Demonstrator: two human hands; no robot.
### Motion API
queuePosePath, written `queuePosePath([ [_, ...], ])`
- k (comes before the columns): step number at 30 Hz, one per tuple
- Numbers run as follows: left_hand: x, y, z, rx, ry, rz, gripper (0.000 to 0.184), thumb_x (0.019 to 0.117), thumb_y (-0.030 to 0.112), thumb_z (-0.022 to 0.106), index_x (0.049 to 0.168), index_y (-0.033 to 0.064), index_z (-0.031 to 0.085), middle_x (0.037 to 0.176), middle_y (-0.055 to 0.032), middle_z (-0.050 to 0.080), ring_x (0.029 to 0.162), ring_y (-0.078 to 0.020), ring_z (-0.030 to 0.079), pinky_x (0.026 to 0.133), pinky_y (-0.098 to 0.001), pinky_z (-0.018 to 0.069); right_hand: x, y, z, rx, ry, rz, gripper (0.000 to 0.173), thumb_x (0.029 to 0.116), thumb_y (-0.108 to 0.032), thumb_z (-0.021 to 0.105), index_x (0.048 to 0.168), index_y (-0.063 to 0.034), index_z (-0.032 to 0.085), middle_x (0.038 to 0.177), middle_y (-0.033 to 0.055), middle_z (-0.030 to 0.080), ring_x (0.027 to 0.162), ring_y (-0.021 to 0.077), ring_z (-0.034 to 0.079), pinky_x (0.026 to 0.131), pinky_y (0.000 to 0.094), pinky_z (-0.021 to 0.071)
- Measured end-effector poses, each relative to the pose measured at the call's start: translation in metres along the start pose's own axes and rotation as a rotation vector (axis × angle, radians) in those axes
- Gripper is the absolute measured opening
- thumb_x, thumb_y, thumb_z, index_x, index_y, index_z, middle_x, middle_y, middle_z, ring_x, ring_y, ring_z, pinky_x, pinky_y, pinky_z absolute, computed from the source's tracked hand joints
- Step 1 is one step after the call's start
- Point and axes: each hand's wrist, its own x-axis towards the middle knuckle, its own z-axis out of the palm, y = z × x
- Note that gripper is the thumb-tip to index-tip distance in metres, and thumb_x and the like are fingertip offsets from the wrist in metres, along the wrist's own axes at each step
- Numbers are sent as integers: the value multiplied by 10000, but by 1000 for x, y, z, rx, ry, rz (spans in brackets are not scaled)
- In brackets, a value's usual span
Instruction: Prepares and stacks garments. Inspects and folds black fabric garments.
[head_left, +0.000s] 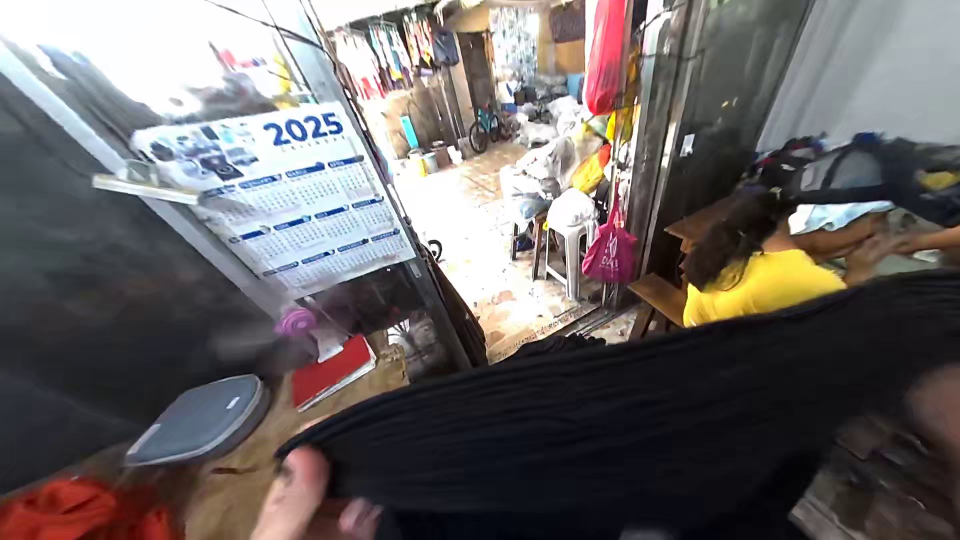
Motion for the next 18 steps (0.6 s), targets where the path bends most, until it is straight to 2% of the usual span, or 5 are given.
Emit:
queuePosePath([
  [2, 30, -19, 7, 123, 232, -145, 299, 1044, 449, 534, 1011, 189, 679, 666, 34, 622, 462, -3, 487, 409, -167, 407, 19, 19, 23, -81, 53, 91, 195, 911, -388, 715, 1048, -256, 672, 968, -108, 729, 934, 16, 695, 837, 257, 605],
  [6, 103, -25, 18, 354, 507, -110, 438, 1036, 456, 565, 1315, 120, 601, 960, -64, 708, 717, -128, 655, 568, -303, 531, 61, 29, 85, -132, 241, 234, 208, 1113, -273, 376, 1168, -184, 556, 983, -65, 683, 916, 52, 685, 821, 277, 594],
  [12, 99, 85, 26, 254, 154, 588, 429, 1084, 487, 416, 1335, 173, 566, 1221, 4, 686, 1142, -145, 663, 1004, -414, 561, 69, -19, 108, -354, -41, -364, 240, 1085, -322, 498, 1251, -172, 586, 1132, -70, 694, 1076, 78, 677, 970, 322, 582],
  [15, 51, -28, 23, 393, 511, 358, 434, 1107, 356, 372, 1375, 41, 502, 1263, -98, 663, 1183, -144, 641, 1024, -350, 546, 16, 78, 43, -737, 165, -326, 234, 1030, -238, 580, 1017, -23, 671, 892, -5, 698, 859, 64, 675, 817, 293, 592],
  [18, 18, -196, -73, 608, 753, -7, 548, 1049, 391, 570, 1366, -57, 577, 1270, -286, 635, 1136, -357, 642, 931, -586, 526, -63, 198, -59, -1048, 462, 301, 387, 989, -271, 667, 1077, 104, 702, 1005, 304, 690, 943, 400, 677, 863, 607, 535],
])
